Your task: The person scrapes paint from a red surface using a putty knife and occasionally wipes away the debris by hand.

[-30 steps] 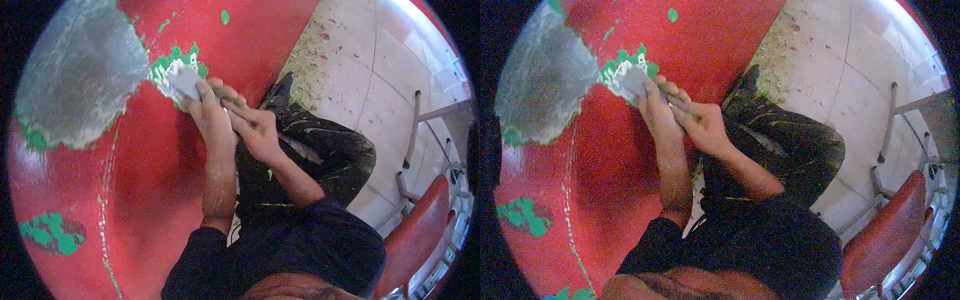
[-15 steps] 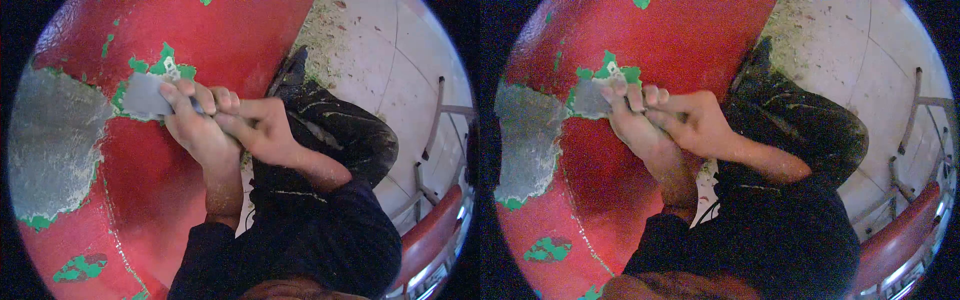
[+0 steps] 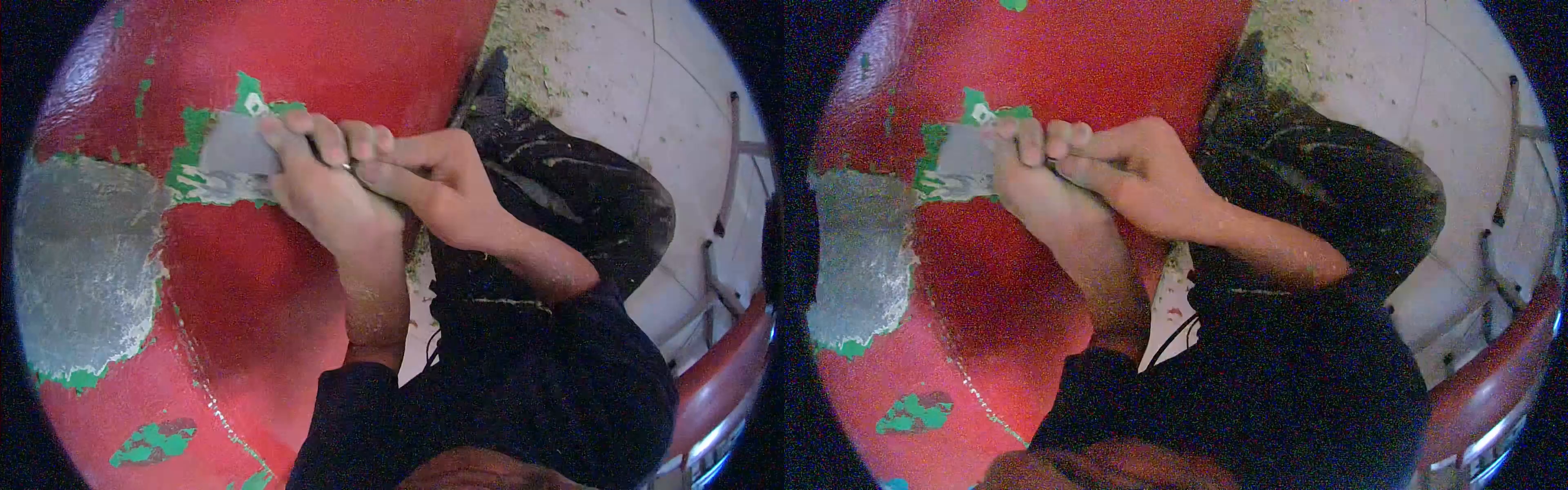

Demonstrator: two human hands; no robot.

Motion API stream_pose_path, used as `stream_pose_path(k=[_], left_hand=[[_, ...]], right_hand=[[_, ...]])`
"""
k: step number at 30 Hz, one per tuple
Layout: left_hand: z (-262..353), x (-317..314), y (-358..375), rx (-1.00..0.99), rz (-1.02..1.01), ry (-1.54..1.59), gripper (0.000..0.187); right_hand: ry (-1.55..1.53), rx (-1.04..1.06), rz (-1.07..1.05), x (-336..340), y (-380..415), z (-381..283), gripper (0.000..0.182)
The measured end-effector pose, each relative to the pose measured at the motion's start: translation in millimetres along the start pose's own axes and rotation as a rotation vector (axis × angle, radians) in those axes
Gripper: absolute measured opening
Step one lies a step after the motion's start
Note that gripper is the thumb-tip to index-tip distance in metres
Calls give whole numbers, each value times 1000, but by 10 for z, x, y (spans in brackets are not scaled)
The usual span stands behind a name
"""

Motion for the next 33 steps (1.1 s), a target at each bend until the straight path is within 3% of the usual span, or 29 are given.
stream_pose_path(k=[3,4,7,11,14,18,21,22,25,26,29,30,33], left_hand=[[-56,100,91,60,-61,-3,29],[-145,135,184,122,-3,39,28],[-173,132,43,65,-8,12,28],[-135,151,64,83,-88,-75,27],[-248,258,129,109,-12,-96,27],[-21,-52,-262,40,-123,-136,31],[-260,294,180,126,-156,-31,31],[-292,384,247,136,52,-65,30],[-154,73,-41,77,-90,-82,31],[-124,34,-110,68,-38,-92,32],[-288,206,162,174,-98,-34,31],[-313,209,142,159,-65,-39,31],[-381,261,119,150,-42,-82,31]], right_hand=[[75,57,15,-48,136,-34,26],[-80,-121,-5,-63,214,65,25],[-103,-117,-12,1,123,159,21],[11,-58,68,-19,201,152,23],[-25,1,91,-29,241,320,24],[-29,122,141,20,-77,-22,23],[70,-25,50,-79,314,233,23],[-27,91,124,-112,283,230,24],[82,-20,100,23,104,56,25],[-47,46,115,2,41,212,24],[69,-44,58,-31,283,312,25],[-40,-30,120,-29,315,284,27],[25,-114,65,123,211,294,28]])
Point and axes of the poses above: each hand's wrist, its own y-axis away from the middle knuckle, its own x-axis out of the back of the hand, z = x × y, the point moved 8 cm from there along -y, towards the middle knuckle, and after that the axes turned 11 degrees about -z, right-handed, at the moved point
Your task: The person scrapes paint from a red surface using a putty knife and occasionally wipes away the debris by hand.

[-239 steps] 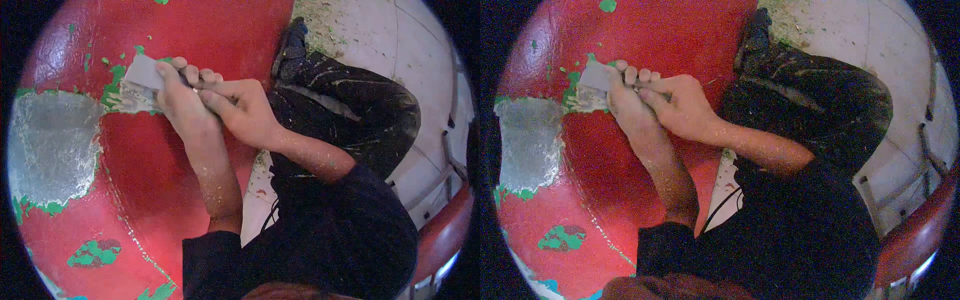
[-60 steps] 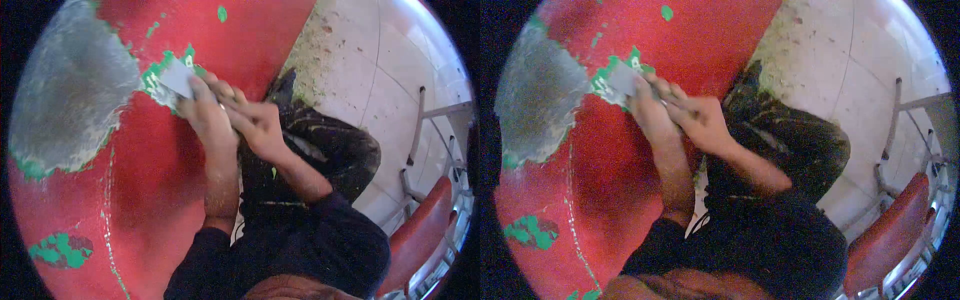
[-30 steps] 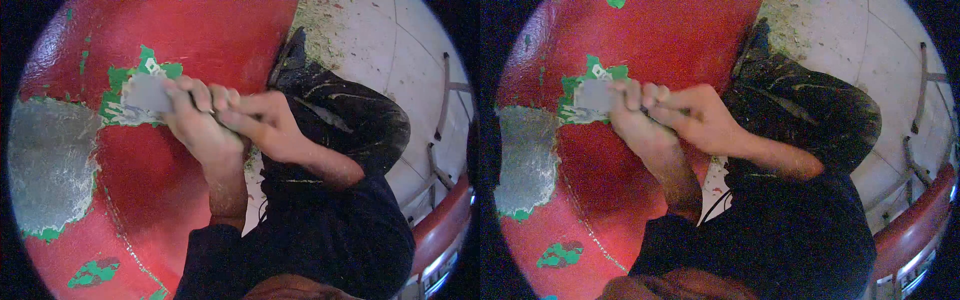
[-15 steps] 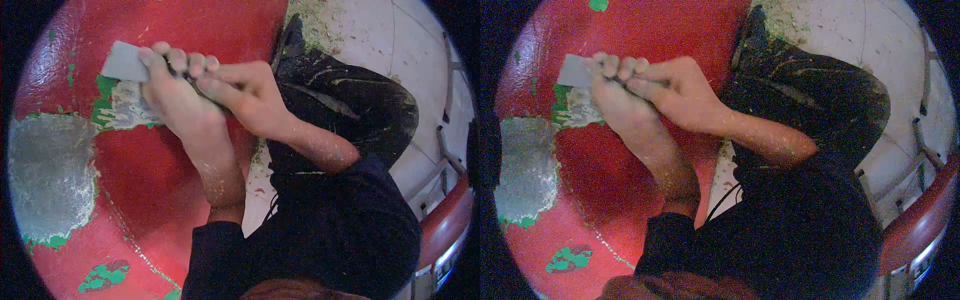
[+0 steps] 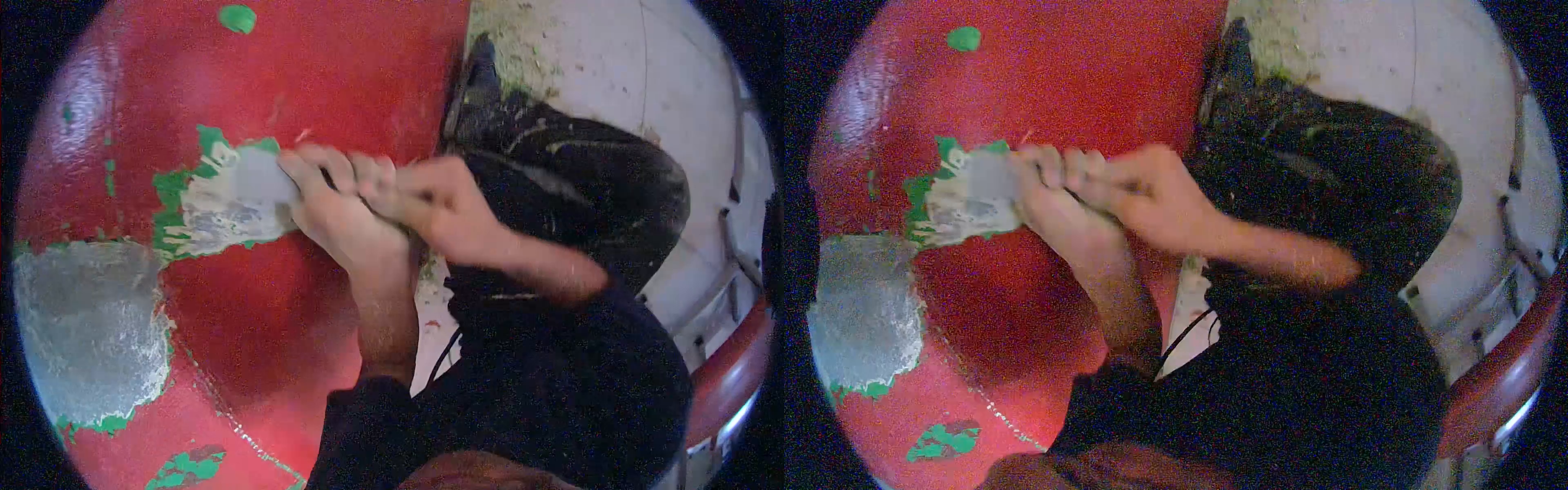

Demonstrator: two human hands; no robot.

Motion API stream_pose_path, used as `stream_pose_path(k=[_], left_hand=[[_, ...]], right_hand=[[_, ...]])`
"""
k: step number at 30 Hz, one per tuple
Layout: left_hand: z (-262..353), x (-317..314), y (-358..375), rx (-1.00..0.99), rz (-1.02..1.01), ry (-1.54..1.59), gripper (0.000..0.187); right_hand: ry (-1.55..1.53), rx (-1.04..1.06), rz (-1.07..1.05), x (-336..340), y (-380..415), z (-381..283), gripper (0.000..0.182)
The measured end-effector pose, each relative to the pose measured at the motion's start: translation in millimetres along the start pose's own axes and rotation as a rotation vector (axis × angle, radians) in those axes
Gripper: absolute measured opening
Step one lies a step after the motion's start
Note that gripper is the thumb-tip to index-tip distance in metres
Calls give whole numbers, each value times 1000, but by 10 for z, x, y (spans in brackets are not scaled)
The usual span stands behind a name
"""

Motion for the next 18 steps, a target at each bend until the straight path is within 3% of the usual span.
stream_pose_path(k=[2,7,10,11,16,18], left_hand=[[151,-160,-262,-42,-92,-13,31],[30,-1,-12,24,60,30,29],[136,-123,-209,-96,-41,-18,30],[125,-127,-231,-81,-63,-33,31],[69,-86,-16,13,-1,90,31],[116,-112,-138,-39,-65,34,31]], right_hand=[[-30,75,30,-12,-90,-34,26],[-122,26,-70,-105,8,-2,23],[-113,28,-43,-23,-131,-66,23],[-32,122,20,-15,-191,-149,23],[19,55,-52,-42,-58,-104,26],[36,-3,-103,2,-95,-77,23]])
Point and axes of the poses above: each hand's wrist, its own y-axis away from the middle knuckle, its own x-axis out of the back of the hand, z = x × y, the point moved 8 cm from there along -y, towards the middle knuckle, and after that the axes turned 11 degrees about -z, right-handed, at the moved point
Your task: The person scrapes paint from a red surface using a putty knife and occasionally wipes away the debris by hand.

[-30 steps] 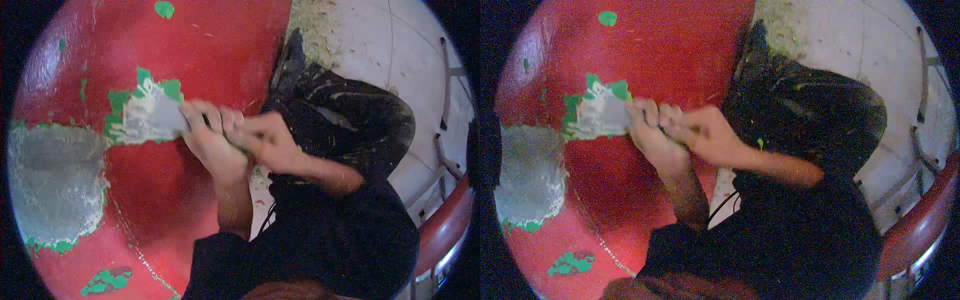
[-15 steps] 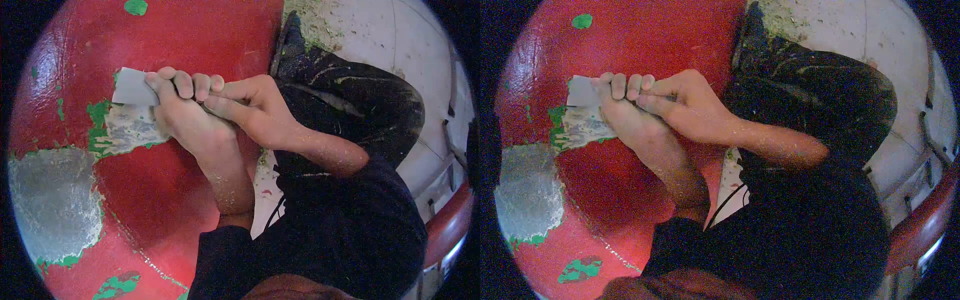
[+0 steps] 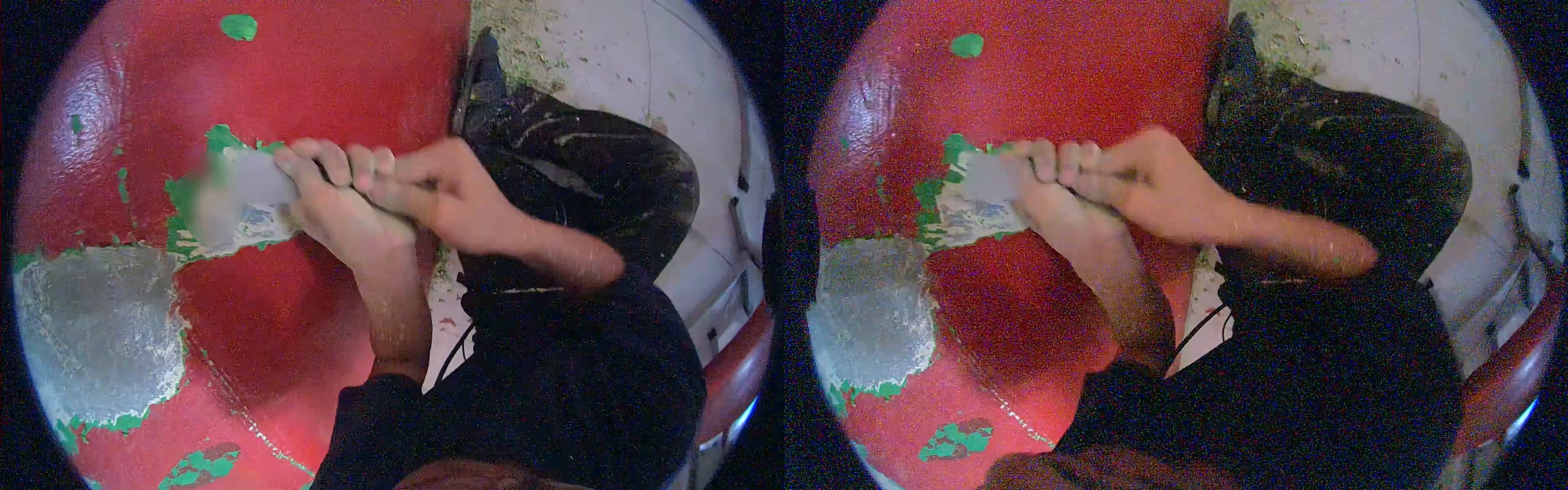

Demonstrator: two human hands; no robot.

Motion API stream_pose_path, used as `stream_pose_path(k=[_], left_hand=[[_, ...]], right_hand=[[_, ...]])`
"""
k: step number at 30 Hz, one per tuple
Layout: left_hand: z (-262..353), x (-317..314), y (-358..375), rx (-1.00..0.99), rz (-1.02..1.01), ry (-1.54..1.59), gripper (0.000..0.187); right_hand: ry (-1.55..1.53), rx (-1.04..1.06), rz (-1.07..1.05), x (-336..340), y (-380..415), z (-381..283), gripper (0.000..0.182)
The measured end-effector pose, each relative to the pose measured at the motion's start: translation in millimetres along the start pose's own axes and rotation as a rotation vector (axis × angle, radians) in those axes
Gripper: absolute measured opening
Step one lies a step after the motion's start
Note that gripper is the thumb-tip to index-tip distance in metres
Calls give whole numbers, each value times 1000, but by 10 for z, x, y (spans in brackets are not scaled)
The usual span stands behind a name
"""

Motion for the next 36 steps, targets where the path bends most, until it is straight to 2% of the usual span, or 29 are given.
stream_pose_path(k=[2,3,6,7,8,9,10,11,14,15,18,20,21,22,23,25,27,28,30,32,33,36], left_hand=[[97,-71,-158,-35,-61,4,32],[232,-191,-122,-80,60,-3,32],[74,97,9,38,-105,102,30],[76,16,147,14,52,50,30],[130,-37,90,-29,38,16,30],[145,-45,38,-55,32,-23,31],[168,-24,0,-73,28,-66,31],[225,-70,-97,-103,-77,-39,33],[270,-14,-7,-47,-70,-51,33],[92,134,126,48,-48,77,33],[28,124,188,-19,34,-2,33],[138,22,-18,-11,-50,-55,33],[191,-54,-117,-14,-56,-54,33],[235,-125,-185,-31,-64,-43,32],[118,-70,-97,49,-165,-3,34],[-63,88,188,89,9,34,36],[-132,85,239,69,126,1,37],[-105,5,162,53,61,-12,37],[1,-103,-71,8,-53,-28,36],[20,-87,-33,40,-61,3,33],[-35,-26,85,64,-72,24,33],[-102,-42,38,52,-33,13,32]], right_hand=[[-58,109,100,-17,-65,-127,23],[-46,124,121,-44,-69,-170,22],[-93,160,41,-137,-16,-178,22],[-156,168,41,-157,30,-92,22],[-224,164,44,-160,69,-7,22],[15,40,-59,-122,14,-51,22],[-37,62,-18,-111,-23,-99,21],[-86,82,25,-134,-101,-144,21],[-176,116,28,-200,-28,-181,21],[-145,115,19,-227,92,-94,22],[-75,80,46,-175,174,-45,22],[41,125,104,-123,17,-199,22],[-48,154,161,-128,-53,-192,23],[-63,123,132,-138,-29,-180,23],[-69,101,107,-152,43,-167,24],[-81,114,97,-157,213,37,25],[-79,7,74,-71,156,90,25],[-100,-61,71,-81,162,133,25],[-170,45,182,-63,71,34,25],[-171,116,194,-61,16,-51,26],[-117,70,108,-81,92,-19,25],[-49,25,109,-38,140,83,24]])
Point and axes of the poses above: each hand's wrist, its own y-axis away from the middle knuckle, its own x-axis out of the back of the hand, z = x × y, the point moved 8 cm from there along -y, towards the middle knuckle, and after that the axes turned 11 degrees about -z, right-handed, at the moved point
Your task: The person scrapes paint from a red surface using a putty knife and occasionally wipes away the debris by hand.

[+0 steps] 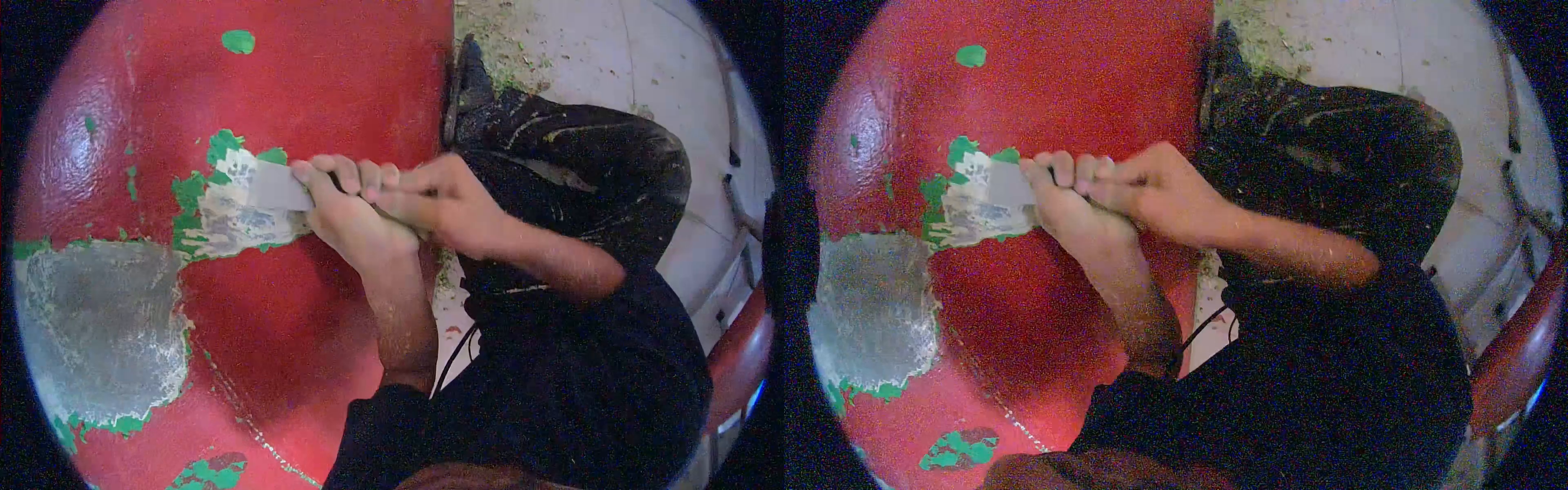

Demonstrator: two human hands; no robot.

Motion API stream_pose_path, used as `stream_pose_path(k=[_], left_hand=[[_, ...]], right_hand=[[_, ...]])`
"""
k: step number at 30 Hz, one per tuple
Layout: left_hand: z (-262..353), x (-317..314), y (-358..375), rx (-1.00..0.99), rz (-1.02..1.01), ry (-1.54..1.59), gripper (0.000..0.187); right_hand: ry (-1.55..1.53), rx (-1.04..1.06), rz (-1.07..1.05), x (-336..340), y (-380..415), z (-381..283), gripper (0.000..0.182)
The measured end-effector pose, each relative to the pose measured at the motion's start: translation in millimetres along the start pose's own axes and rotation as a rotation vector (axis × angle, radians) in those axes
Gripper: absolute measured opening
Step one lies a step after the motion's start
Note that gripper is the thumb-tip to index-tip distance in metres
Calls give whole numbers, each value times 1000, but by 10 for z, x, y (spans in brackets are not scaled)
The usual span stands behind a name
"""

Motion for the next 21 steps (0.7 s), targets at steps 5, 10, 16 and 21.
stream_pose_path(k=[5,10,16,21], left_hand=[[28,-14,-4,-27,25,4,32],[147,-35,-83,-26,-48,-83,32],[-33,135,105,71,96,11,32],[137,-90,-263,-9,-113,-15,33]], right_hand=[[-142,-1,21,-25,-24,-47,24],[-100,69,42,-96,-121,-32,22],[-174,79,62,-116,50,26,22],[-213,76,74,9,-318,-172,22]])
Point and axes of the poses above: each hand's wrist, its own y-axis away from the middle knuckle, its own x-axis out of the back of the hand, z = x × y, the point moved 8 cm from there along -y, towards the middle knuckle, and after that the axes turned 11 degrees about -z, right-handed, at the moved point
